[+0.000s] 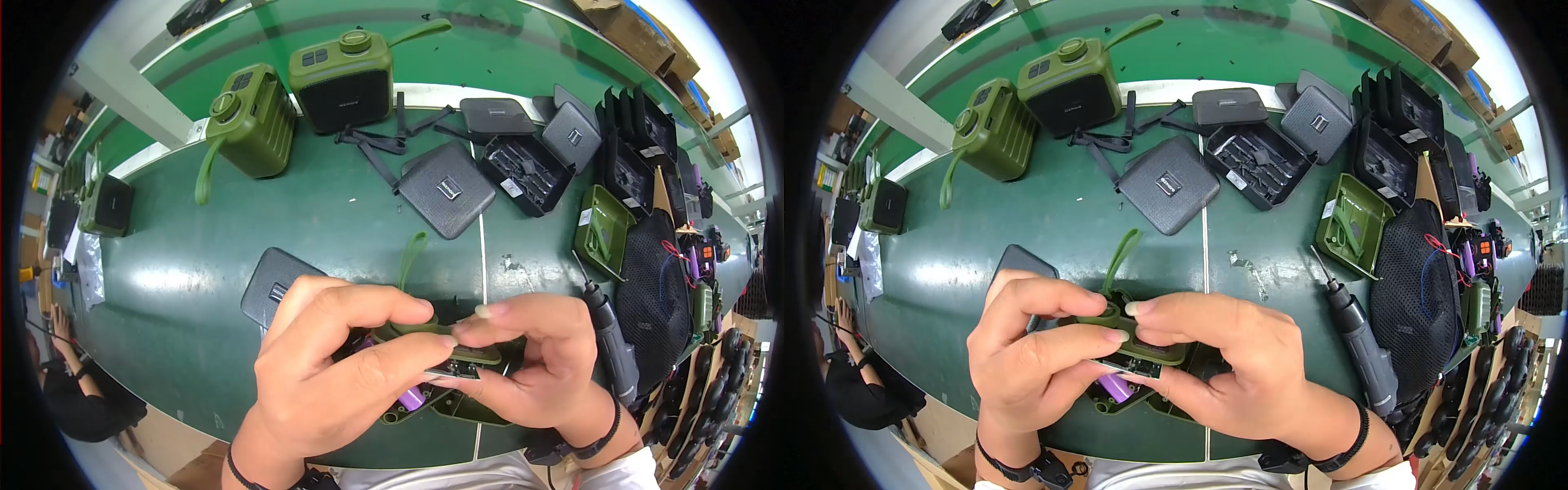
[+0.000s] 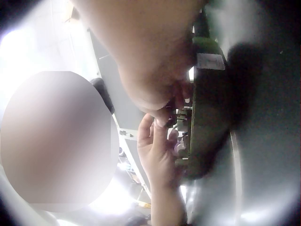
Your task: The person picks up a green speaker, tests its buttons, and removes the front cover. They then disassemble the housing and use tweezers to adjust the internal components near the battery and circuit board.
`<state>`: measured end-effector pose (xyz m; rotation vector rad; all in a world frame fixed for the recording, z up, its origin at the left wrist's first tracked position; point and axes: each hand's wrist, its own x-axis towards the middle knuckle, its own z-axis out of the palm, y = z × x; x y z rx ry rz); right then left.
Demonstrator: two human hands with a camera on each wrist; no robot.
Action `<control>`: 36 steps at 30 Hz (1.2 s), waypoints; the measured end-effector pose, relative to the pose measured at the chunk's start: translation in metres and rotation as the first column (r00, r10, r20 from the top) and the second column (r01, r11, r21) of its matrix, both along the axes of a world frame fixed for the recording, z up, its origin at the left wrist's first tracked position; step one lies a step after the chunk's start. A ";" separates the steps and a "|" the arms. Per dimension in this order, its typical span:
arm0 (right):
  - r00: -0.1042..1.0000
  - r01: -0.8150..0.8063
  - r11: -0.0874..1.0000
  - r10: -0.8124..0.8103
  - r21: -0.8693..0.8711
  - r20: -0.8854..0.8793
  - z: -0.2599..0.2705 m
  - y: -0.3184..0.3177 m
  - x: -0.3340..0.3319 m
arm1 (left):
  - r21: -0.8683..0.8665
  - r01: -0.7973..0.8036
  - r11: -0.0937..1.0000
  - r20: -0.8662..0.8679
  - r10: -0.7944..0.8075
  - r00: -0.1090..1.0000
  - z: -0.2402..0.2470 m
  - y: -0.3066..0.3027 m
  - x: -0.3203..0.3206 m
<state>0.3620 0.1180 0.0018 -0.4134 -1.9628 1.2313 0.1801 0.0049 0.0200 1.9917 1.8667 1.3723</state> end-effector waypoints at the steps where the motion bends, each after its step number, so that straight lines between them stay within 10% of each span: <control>1: 1.000 0.005 1.000 -0.005 0.029 -0.004 -0.001 0.000 0.000 | -0.002 0.000 1.000 0.006 0.000 1.000 0.000 0.000 0.000; 36: 0.999 0.033 0.975 -0.035 0.218 0.005 0.006 0.001 -0.005 | 0.024 -0.019 1.000 -0.014 0.019 1.000 0.000 -0.003 -0.002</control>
